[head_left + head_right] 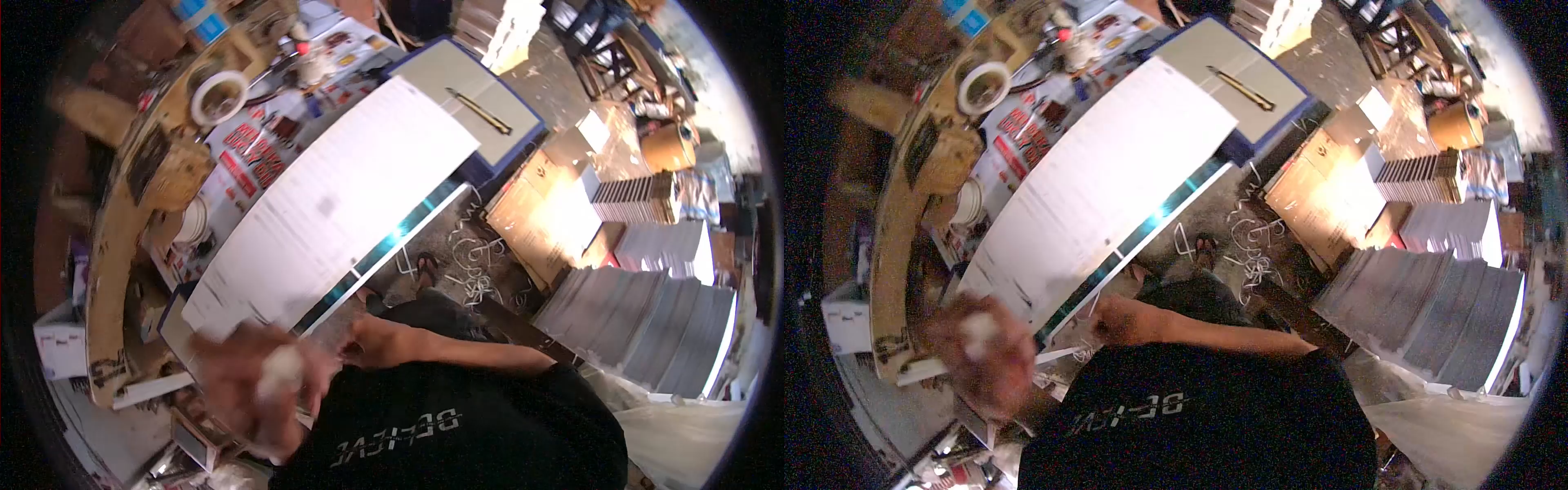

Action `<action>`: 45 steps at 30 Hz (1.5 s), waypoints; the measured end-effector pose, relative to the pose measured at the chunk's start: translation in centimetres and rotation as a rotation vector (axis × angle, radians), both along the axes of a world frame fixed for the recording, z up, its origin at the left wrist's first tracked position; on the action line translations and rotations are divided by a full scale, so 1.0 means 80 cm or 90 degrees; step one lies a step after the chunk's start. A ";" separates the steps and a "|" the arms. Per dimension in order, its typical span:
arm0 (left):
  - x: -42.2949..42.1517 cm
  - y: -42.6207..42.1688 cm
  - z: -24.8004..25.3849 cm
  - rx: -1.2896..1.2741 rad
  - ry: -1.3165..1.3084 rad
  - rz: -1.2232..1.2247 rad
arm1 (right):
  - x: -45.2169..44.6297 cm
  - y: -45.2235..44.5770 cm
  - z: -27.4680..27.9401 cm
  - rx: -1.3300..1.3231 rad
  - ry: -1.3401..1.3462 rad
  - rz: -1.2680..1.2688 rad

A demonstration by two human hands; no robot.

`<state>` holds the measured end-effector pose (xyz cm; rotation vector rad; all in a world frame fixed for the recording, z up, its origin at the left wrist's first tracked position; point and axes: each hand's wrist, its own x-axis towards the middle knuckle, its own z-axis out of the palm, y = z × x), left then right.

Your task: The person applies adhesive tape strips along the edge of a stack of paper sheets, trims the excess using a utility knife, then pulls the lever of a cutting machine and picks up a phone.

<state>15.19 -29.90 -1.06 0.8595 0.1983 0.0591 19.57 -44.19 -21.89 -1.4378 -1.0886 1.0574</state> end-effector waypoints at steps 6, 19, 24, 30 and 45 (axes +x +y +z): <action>0.103 -0.105 -0.077 0.646 0.096 0.030 | 0.119 -0.147 0.062 0.000 -0.054 -0.486; 0.213 -0.179 -0.163 0.689 0.102 -0.058 | 0.226 -0.217 0.057 0.013 0.045 -0.683; 0.266 -0.173 -0.222 0.688 0.085 -0.005 | 0.310 -0.222 0.020 -0.031 0.078 -0.663; 0.312 -0.178 -0.254 0.747 0.101 0.073 | 0.393 -0.215 -0.016 -0.006 -0.036 -0.484; 0.320 -0.189 -0.269 0.726 0.167 0.137 | 0.392 -0.205 -0.064 0.149 0.027 -0.518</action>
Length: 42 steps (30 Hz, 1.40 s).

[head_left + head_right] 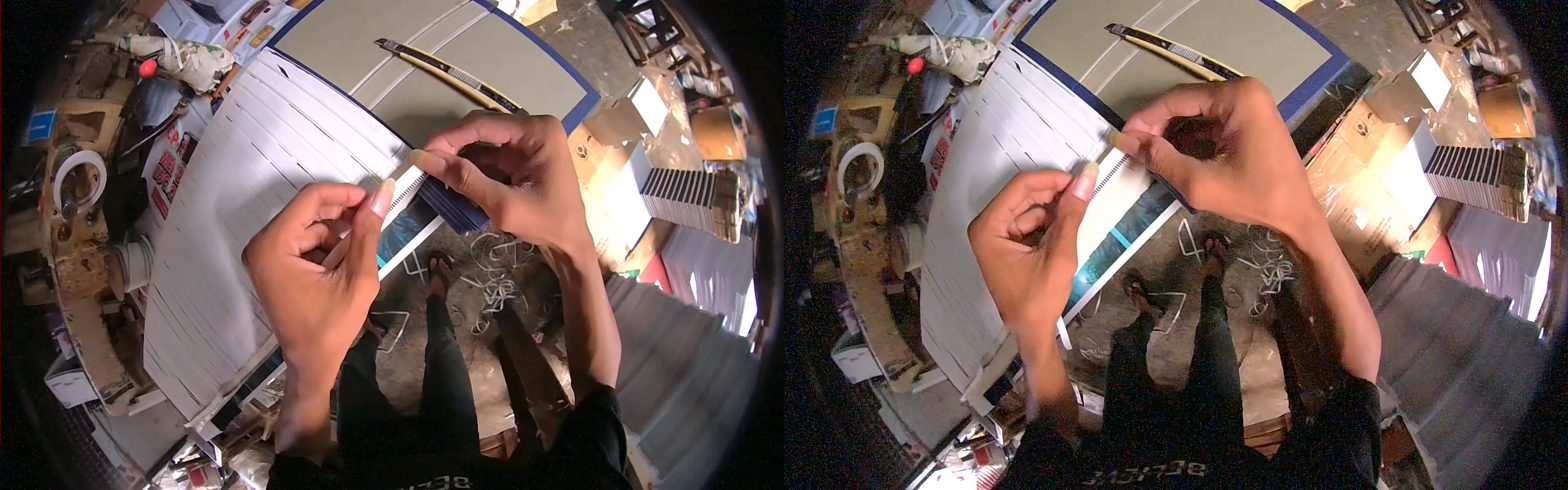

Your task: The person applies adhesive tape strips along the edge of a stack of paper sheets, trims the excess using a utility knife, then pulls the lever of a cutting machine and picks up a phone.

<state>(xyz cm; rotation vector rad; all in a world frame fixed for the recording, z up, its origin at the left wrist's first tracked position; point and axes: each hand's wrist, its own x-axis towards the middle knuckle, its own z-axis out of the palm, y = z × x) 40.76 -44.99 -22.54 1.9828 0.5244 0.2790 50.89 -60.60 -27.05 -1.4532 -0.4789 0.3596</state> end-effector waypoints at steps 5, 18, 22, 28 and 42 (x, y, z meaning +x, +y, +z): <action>0.000 0.001 0.001 -0.002 0.019 0.003 | -0.002 -0.006 -0.004 -0.028 -0.073 0.009; 0.001 0.002 -0.006 0.048 -0.004 0.002 | -0.006 -0.004 -0.002 -0.109 -0.326 -0.080; 0.002 0.000 -0.005 0.063 -0.009 0.001 | -0.014 -0.003 -0.007 -0.068 -0.248 -0.084; 0.002 0.001 -0.004 0.071 0.003 -0.008 | -0.014 0.000 -0.001 0.109 0.147 -0.102; 0.005 0.002 -0.002 0.099 0.014 -0.021 | 0.011 -0.018 -0.020 -0.049 -0.456 0.046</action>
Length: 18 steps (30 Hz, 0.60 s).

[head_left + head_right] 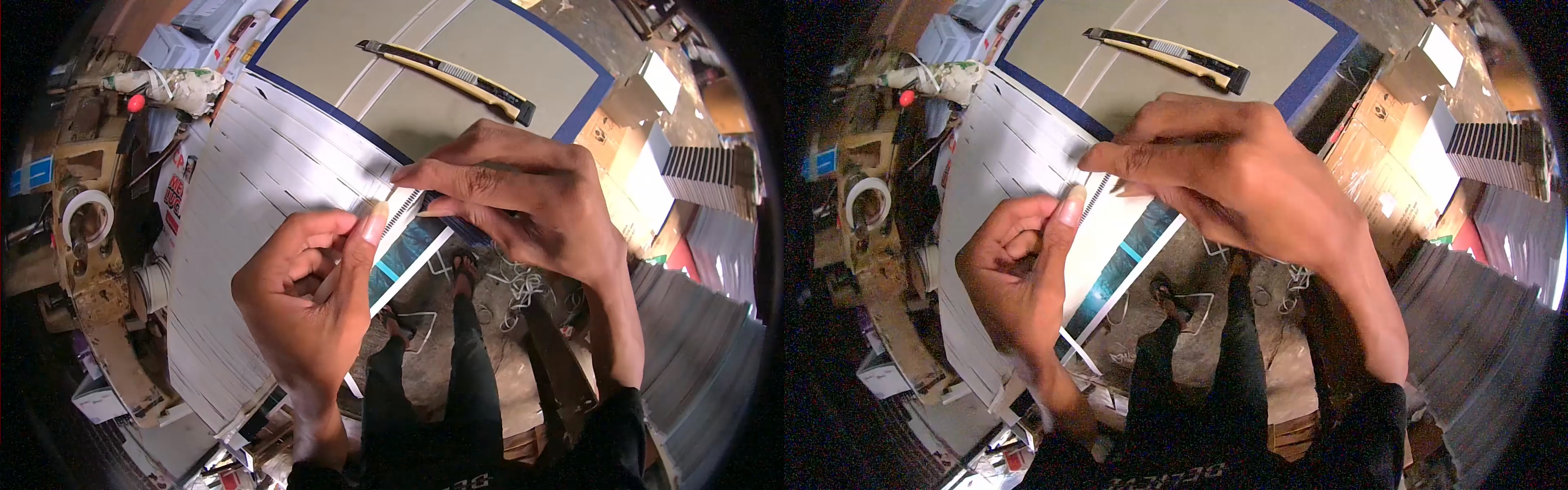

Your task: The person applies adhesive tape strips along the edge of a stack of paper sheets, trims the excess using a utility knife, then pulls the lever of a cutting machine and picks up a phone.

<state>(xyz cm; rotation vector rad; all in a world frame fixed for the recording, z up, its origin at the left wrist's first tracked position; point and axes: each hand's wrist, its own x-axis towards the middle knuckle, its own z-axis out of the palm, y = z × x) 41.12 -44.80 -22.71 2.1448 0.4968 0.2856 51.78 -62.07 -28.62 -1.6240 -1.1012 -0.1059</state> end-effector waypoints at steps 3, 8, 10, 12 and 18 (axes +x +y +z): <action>0.000 0.000 0.000 0.036 -0.009 -0.017 | 0.003 0.001 -0.007 -0.004 -0.024 -0.018; 0.000 -0.001 0.003 0.021 0.010 -0.007 | 0.004 0.002 -0.010 0.018 -0.008 -0.018; 0.000 -0.002 0.003 -0.004 0.021 0.015 | 0.005 0.002 -0.012 0.021 -0.004 -0.018; 0.000 -0.001 0.001 -0.011 0.017 0.017 | 0.007 0.002 -0.016 0.026 -0.027 -0.012; -0.001 0.002 0.002 0.011 0.011 -0.013 | 0.005 0.004 -0.013 0.048 0.011 -0.010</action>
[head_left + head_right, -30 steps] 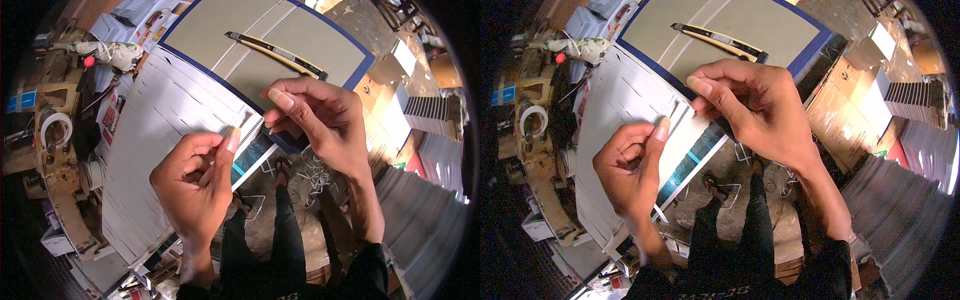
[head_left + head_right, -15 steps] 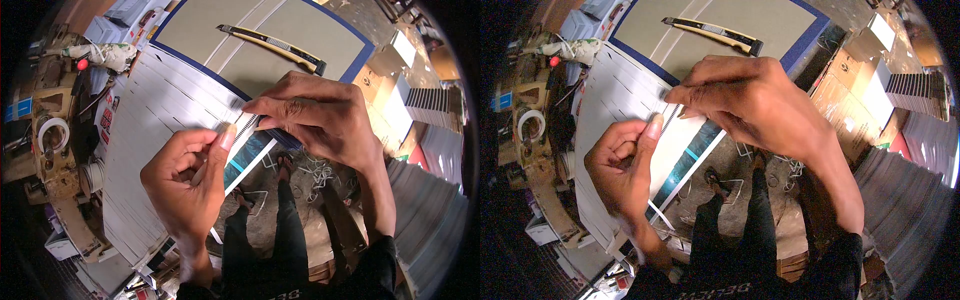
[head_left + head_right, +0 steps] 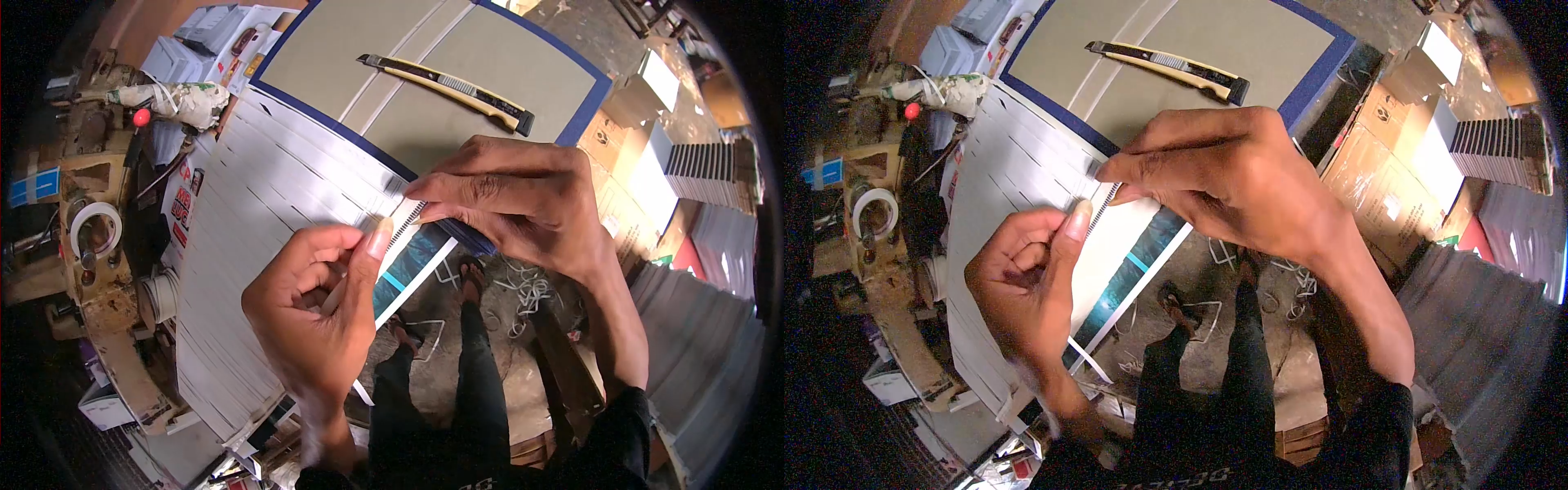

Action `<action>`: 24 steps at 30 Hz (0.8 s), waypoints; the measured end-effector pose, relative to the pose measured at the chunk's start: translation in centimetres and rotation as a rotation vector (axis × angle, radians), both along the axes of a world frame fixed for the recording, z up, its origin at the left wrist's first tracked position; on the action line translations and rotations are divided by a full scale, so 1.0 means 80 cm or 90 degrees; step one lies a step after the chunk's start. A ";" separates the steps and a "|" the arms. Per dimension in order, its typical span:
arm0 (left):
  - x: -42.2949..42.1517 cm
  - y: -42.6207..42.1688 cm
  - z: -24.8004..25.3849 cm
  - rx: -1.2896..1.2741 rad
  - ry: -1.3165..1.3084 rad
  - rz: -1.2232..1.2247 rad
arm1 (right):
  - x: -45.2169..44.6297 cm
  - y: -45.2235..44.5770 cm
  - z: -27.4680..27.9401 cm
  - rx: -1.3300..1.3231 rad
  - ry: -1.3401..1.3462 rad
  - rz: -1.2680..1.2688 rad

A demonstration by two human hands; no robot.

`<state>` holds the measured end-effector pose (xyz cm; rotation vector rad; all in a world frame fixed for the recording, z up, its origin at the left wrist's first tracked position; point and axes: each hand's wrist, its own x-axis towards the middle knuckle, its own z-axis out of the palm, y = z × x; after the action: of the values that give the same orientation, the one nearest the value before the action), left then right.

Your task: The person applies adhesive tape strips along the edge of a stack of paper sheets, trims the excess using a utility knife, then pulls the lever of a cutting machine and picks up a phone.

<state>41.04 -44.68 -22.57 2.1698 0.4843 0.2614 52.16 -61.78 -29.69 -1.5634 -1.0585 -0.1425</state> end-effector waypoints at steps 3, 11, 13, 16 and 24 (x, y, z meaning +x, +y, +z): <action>0.001 -0.002 0.003 0.010 -0.002 -0.003 | 0.003 0.000 -0.004 -0.002 -0.027 0.000; -0.002 0.004 0.006 0.025 0.008 -0.022 | -0.003 0.002 -0.002 -0.016 -0.074 -0.012; -0.009 0.008 0.015 -0.026 0.009 -0.022 | -0.004 0.003 -0.002 -0.008 -0.057 -0.033; -0.031 0.012 0.033 -0.009 -0.043 0.080 | 0.001 -0.001 -0.003 -0.029 -0.114 -0.022; -0.077 0.045 0.026 -0.004 0.062 0.097 | -0.004 0.012 0.003 -0.018 -0.169 -0.063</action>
<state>34.91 -41.11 -20.53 2.1496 0.7065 0.2372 51.81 -60.79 -29.44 -1.6540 -1.1911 -0.4140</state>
